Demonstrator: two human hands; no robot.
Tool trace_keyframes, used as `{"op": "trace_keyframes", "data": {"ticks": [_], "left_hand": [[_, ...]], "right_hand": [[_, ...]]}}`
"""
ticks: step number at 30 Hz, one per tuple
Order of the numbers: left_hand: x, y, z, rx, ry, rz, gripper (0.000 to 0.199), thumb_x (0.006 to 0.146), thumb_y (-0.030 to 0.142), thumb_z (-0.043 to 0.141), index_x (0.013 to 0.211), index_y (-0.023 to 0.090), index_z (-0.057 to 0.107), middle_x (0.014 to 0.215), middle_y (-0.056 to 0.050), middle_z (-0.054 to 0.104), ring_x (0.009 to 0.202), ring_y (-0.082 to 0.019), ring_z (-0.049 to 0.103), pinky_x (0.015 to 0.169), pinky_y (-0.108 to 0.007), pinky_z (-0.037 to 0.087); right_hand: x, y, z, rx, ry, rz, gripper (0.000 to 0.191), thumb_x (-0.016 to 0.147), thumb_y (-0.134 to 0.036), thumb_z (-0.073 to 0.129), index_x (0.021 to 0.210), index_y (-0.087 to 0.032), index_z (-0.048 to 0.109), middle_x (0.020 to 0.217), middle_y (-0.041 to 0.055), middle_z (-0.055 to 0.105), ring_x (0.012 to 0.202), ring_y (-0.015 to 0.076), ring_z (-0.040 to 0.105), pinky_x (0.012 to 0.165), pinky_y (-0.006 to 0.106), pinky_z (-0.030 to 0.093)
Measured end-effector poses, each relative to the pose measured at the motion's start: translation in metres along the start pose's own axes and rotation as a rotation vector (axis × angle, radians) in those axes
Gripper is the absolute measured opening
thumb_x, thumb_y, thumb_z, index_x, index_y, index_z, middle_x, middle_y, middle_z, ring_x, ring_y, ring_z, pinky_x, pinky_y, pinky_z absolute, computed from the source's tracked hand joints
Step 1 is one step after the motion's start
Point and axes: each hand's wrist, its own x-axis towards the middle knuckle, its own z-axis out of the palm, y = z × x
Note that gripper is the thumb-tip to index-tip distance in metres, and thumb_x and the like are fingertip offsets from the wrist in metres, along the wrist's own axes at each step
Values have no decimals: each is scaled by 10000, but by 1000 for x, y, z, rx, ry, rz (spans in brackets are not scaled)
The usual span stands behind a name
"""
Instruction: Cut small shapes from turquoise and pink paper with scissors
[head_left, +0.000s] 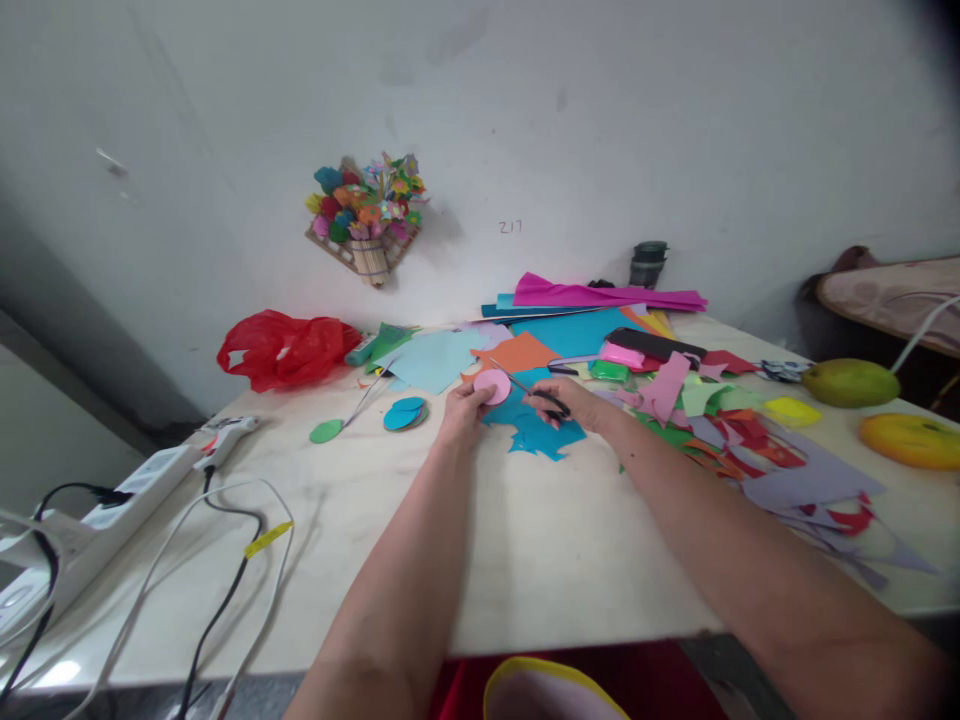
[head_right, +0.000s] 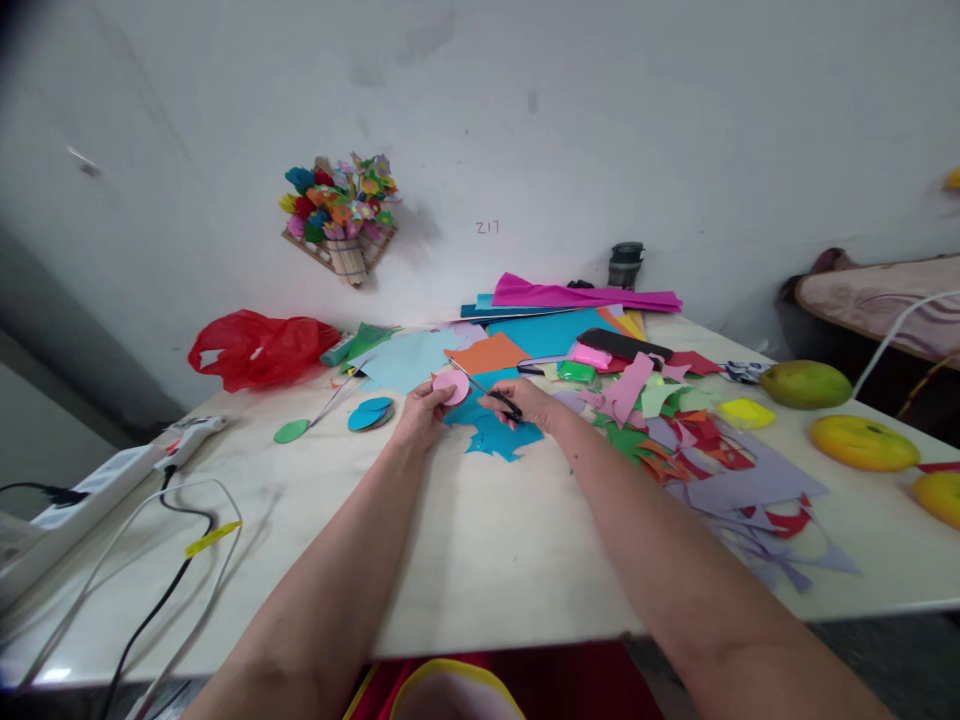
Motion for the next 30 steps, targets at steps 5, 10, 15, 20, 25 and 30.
{"op": "trace_keyframes", "data": {"ticks": [5,10,15,20,25,30], "left_hand": [[0,0,1,-6,-5,-5,416,418,282,911,749,106,730,749,-94,730,805,-256,696,803,-385,549],[-1,0,1,-11,4,-6,394,441,262,896,755,96,724,756,-103,727,823,-267,699,818,-393,546],[-1,0,1,-17,5,-12,389,457,242,886,776,92,721,753,-101,719,836,-271,697,827,-400,538],[0,0,0,-7,-2,-9,369,472,247,878,777,103,728,755,-88,720,809,-241,690,802,-366,538],[0,-1,0,-5,-4,-7,381,466,254,883,780,103,729,750,-82,720,773,-222,683,775,-346,538],[-2,1,2,-17,1,-15,405,450,249,891,788,92,732,753,-88,721,779,-230,687,806,-360,535]], "right_hand": [[1,3,0,1,2,-11,315,645,-398,785,709,-167,582,468,-43,548,365,80,450,335,195,348],[3,6,0,25,4,-23,295,652,-386,770,676,-166,576,468,-32,545,364,81,448,331,198,344],[2,3,1,39,17,-3,263,683,-376,741,670,-162,588,449,-29,531,355,88,435,323,206,325],[4,4,1,74,31,22,245,729,-377,698,673,-161,597,452,-21,534,359,90,438,327,205,329],[2,2,0,60,7,23,296,727,-415,710,653,-169,565,467,-20,550,355,87,447,337,206,337],[0,0,1,34,3,6,324,671,-432,751,665,-175,554,471,-31,556,353,83,452,333,199,332]]}}
